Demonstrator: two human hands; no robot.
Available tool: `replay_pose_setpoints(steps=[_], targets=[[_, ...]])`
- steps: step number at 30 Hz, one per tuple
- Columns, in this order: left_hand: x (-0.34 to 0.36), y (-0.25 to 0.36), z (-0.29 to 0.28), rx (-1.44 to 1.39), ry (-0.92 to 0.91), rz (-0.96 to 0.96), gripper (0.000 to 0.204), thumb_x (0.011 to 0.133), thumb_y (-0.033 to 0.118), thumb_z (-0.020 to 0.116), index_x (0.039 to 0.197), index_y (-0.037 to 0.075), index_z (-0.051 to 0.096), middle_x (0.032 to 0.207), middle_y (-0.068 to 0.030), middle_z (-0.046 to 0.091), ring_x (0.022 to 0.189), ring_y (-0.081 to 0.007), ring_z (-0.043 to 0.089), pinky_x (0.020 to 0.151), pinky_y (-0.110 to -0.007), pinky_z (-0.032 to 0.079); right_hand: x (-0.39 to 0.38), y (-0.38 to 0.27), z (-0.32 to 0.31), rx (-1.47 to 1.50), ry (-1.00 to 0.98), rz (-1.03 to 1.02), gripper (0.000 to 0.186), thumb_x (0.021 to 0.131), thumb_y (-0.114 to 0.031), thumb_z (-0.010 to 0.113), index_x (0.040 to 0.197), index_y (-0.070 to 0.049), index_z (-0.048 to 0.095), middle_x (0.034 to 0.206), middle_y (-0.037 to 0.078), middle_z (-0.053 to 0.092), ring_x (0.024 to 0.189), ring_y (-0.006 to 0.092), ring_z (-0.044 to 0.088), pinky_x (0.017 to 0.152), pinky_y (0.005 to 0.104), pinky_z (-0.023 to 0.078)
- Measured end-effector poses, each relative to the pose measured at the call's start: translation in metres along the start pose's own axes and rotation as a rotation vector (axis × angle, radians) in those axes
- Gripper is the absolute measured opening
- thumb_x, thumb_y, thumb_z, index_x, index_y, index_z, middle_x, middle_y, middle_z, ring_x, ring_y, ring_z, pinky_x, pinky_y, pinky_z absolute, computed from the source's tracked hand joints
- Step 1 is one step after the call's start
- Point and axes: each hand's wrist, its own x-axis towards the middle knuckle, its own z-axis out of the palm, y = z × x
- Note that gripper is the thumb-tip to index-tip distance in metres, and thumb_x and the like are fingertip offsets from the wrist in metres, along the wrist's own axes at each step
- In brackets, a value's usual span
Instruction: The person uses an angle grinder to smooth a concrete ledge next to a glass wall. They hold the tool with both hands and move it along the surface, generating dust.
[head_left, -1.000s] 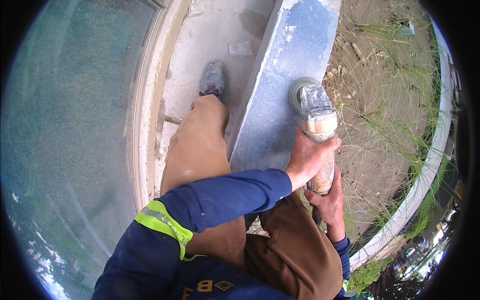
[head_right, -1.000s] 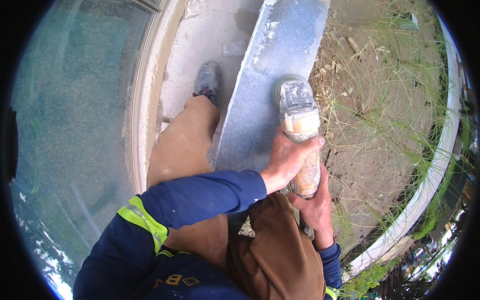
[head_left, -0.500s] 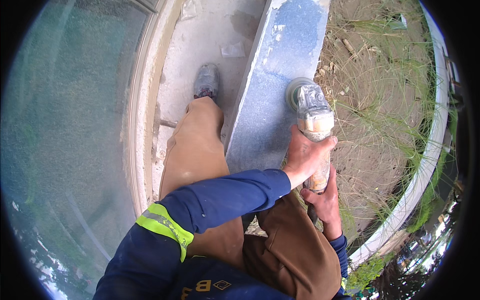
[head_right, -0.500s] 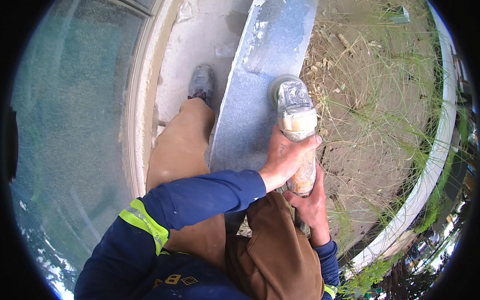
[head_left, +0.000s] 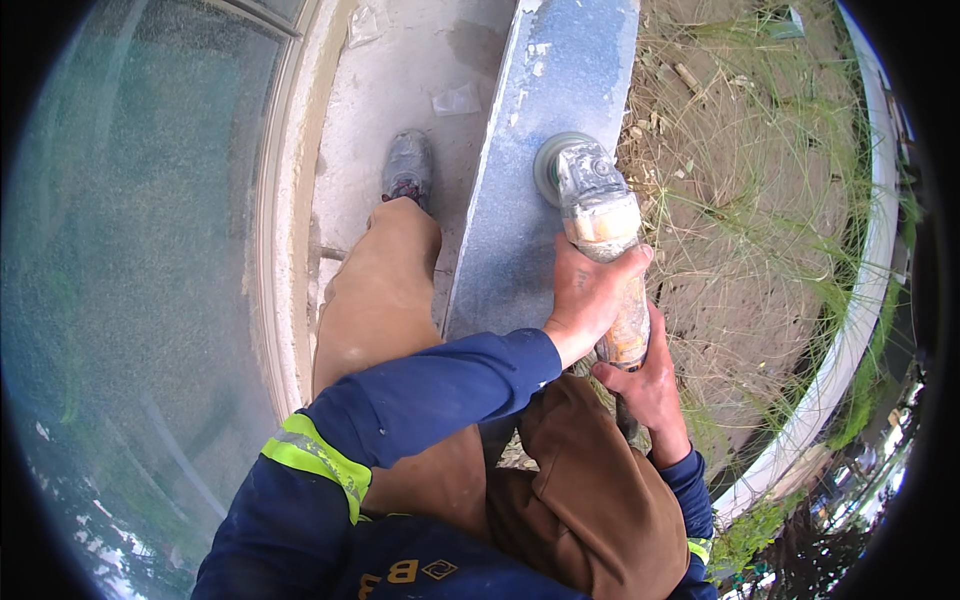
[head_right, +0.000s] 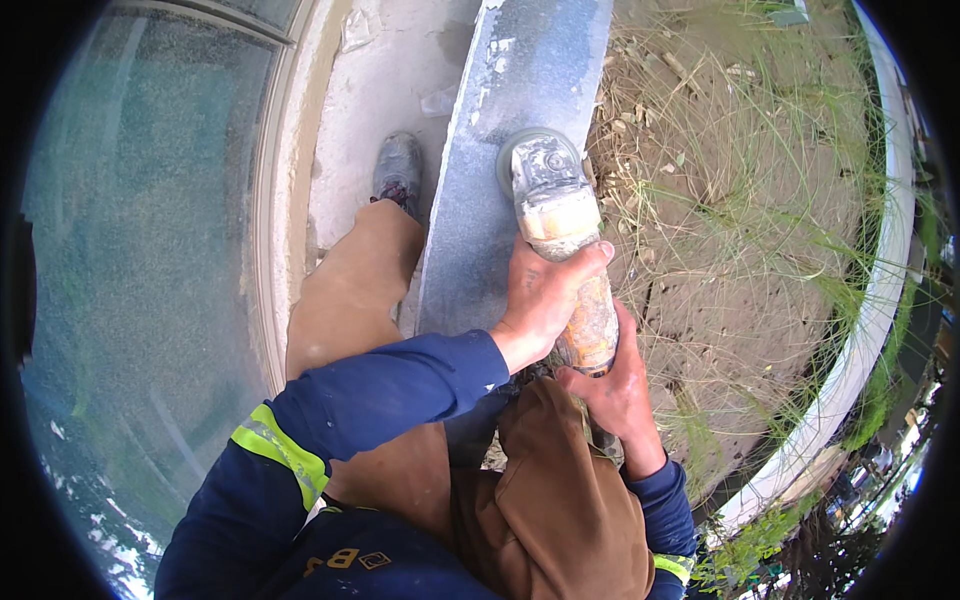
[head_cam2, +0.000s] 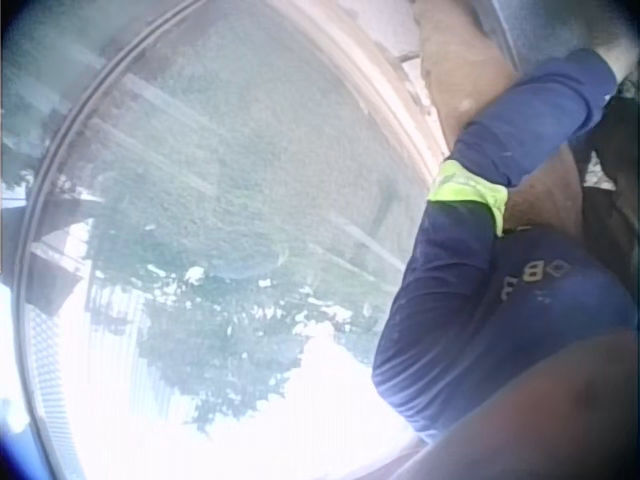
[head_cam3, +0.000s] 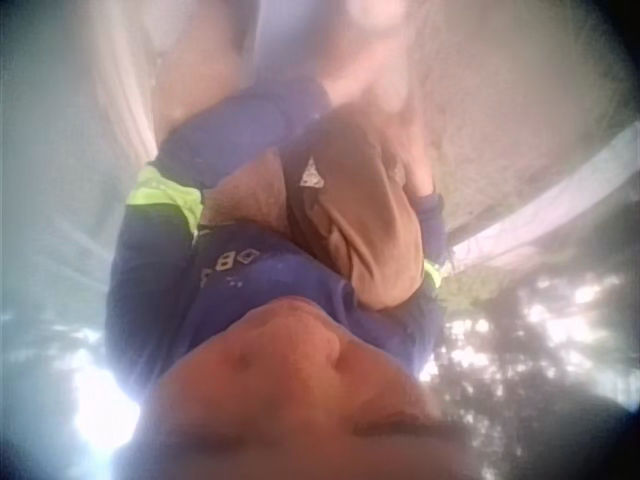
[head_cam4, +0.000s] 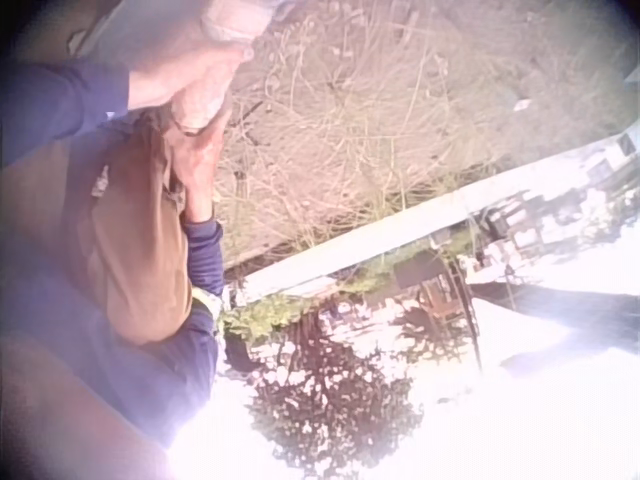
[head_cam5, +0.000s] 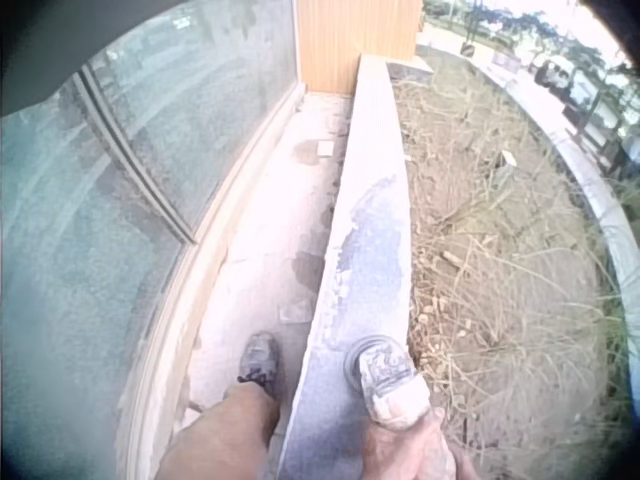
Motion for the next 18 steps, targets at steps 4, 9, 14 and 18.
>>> replay_pose_setpoints(steps=[4, 9, 14, 18], targets=[[-0.002, -0.024, 0.010, 0.050, -0.112, -0.045, 0.043, 0.084, 0.010, 0.080, 0.119, 0.005, 0.055, 0.101, -0.0043, 0.063, 0.091, -0.0143, 0.063, 0.082, -0.034, 0.055, -0.020, 0.012, -0.006, 0.116, 0.100, 0.109, 0.097, 0.071, -0.009, 0.081, 0.153, -0.002, 0.029, 0.133, 0.015, 0.057, 0.123, 0.0245, 0.057, 0.108, 0.0396, 0.045], [-0.001, -0.032, 0.008, 0.024, -0.109, -0.049, 0.053, 0.083, 0.009, 0.080, 0.124, 0.004, 0.048, 0.107, -0.0065, 0.061, 0.094, -0.0156, 0.063, 0.083, -0.034, 0.054, -0.020, 0.014, -0.005, 0.100, 0.086, 0.085, 0.097, 0.071, -0.011, 0.081, 0.152, -0.003, 0.029, 0.133, 0.016, 0.058, 0.124, 0.0255, 0.057, 0.107, 0.0398, 0.045], [0.003, 0.003, -0.007, -0.037, -0.020, 0.003, 0.051, 0.082, 0.005, 0.079, 0.121, 0.003, 0.045, 0.107, -0.0077, 0.060, 0.093, -0.0161, 0.063, 0.081, -0.035, 0.055, 0.002, -0.003, 0.004, -0.072, 0.007, 0.000, 0.098, 0.070, -0.016, 0.084, 0.152, -0.006, 0.031, 0.131, 0.018, 0.062, 0.123, 0.0283, 0.061, 0.104, 0.0416, 0.048], [0.003, 0.006, -0.006, -0.040, -0.048, -0.007, 0.039, 0.084, 0.006, 0.077, 0.116, 0.004, 0.054, 0.102, -0.0034, 0.062, 0.089, -0.0126, 0.063, 0.079, -0.032, 0.053, 0.004, -0.002, 0.000, -0.046, -0.019, -0.014, 0.098, 0.070, -0.016, 0.084, 0.152, -0.006, 0.031, 0.131, 0.019, 0.062, 0.122, 0.0291, 0.061, 0.104, 0.0418, 0.048]])
